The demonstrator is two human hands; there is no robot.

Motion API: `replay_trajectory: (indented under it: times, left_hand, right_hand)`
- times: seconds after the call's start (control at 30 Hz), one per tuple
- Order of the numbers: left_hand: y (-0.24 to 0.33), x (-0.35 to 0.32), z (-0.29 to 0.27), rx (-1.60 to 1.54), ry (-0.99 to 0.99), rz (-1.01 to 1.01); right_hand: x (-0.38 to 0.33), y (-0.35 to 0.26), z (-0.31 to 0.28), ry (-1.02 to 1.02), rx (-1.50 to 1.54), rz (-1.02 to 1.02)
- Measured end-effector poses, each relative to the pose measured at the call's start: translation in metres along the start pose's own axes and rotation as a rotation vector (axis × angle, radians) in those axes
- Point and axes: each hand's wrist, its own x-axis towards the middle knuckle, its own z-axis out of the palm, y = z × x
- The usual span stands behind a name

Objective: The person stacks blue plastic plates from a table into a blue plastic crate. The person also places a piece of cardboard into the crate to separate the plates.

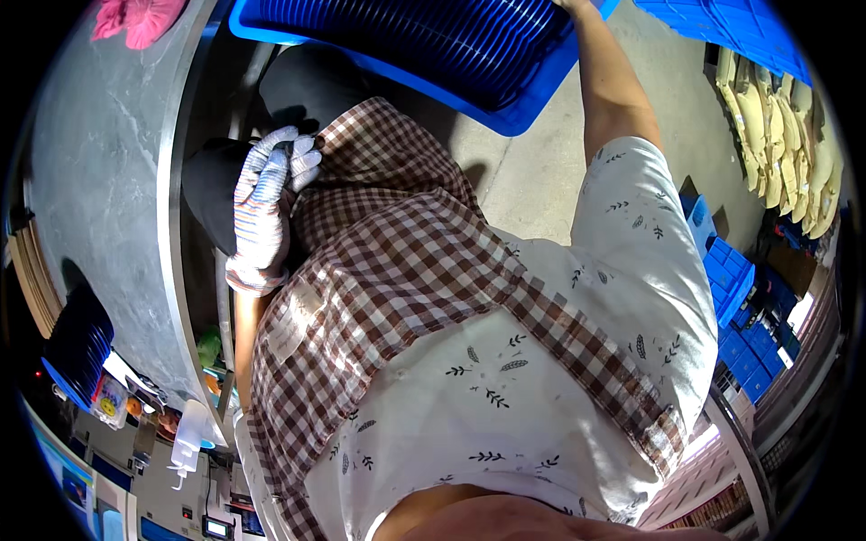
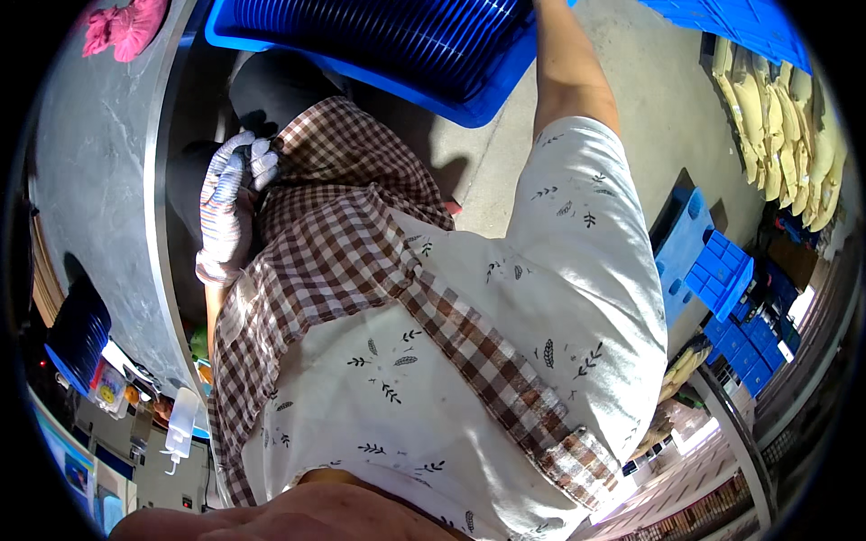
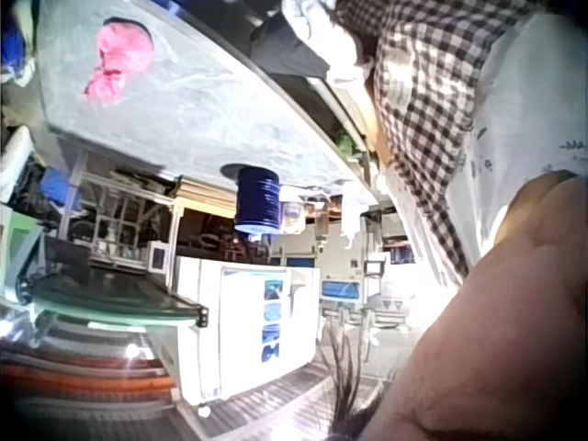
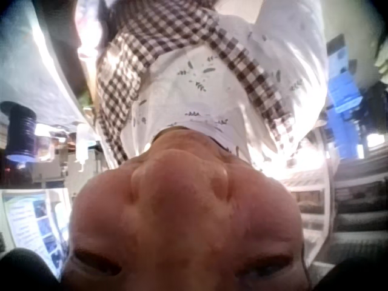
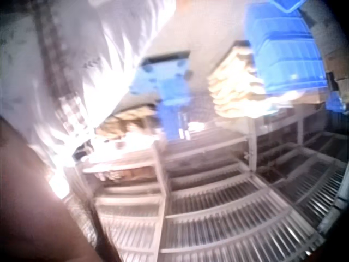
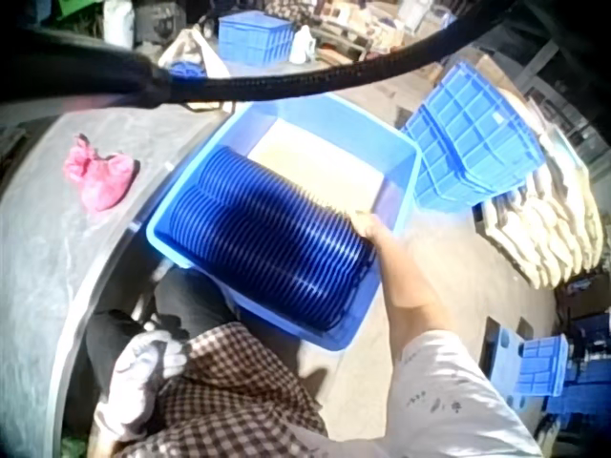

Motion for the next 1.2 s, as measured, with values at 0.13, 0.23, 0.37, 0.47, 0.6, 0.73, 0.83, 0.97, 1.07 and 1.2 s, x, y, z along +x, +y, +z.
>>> replay_trajectory:
  times: [0.13, 0.23, 0.37, 0.47, 0.6, 0.73, 0.83, 0.97, 1.07, 1.2]
  left_hand:
    - [0.0, 0.005, 0.0, -0.083, -0.009, -0.005]
    - [0.002, 0.003, -0.001, -0.134, -0.016, 0.011]
    - [-0.004, 0.006, -0.009, -0.081, -0.014, 0.071]
    - [-0.005, 0.003, -0.013, -0.07, -0.027, 0.099]
    - [0.005, -0.024, -0.054, -0.07, 0.025, 0.301]
    - [0.042, -0.091, -0.126, 0.009, 0.498, 0.491]
    - [0.055, -0.138, -0.186, 0.138, 0.883, 0.612]
    - [0.063, -0.183, -0.292, 0.145, 1.234, 0.849]
    - [0.048, -0.216, -0.43, 0.332, 1.469, 0.761]
    - [0.056, -0.21, -0.492, -0.199, 1.441, 0.682]
  right_hand:
    - [-0.02, -0.029, -0.058, 0.033, 0.29, -0.047]
    - [-0.069, -0.127, -0.108, -0.209, 0.561, -0.334]
    - [-0.247, -0.286, -0.203, -0.378, 0.916, -1.193]
    - [-0.338, -0.348, -0.238, -0.286, 1.133, -1.653]
    - [-0.352, -0.389, -0.297, -0.214, 0.718, -1.758]
    - [-0.404, -0.41, -0.299, -0.12, 0.768, -1.584]
    - [-0.409, -0.431, -0.301, -0.15, 0.86, -1.436]
    - [-0.321, -0.533, -0.26, -0.424, 1.156, -1.493]
    - [-0.261, -0.678, -0.187, -0.703, 1.153, -1.42]
    - [-0.259, -0.831, -0.07, -1.0, 1.176, -1.159]
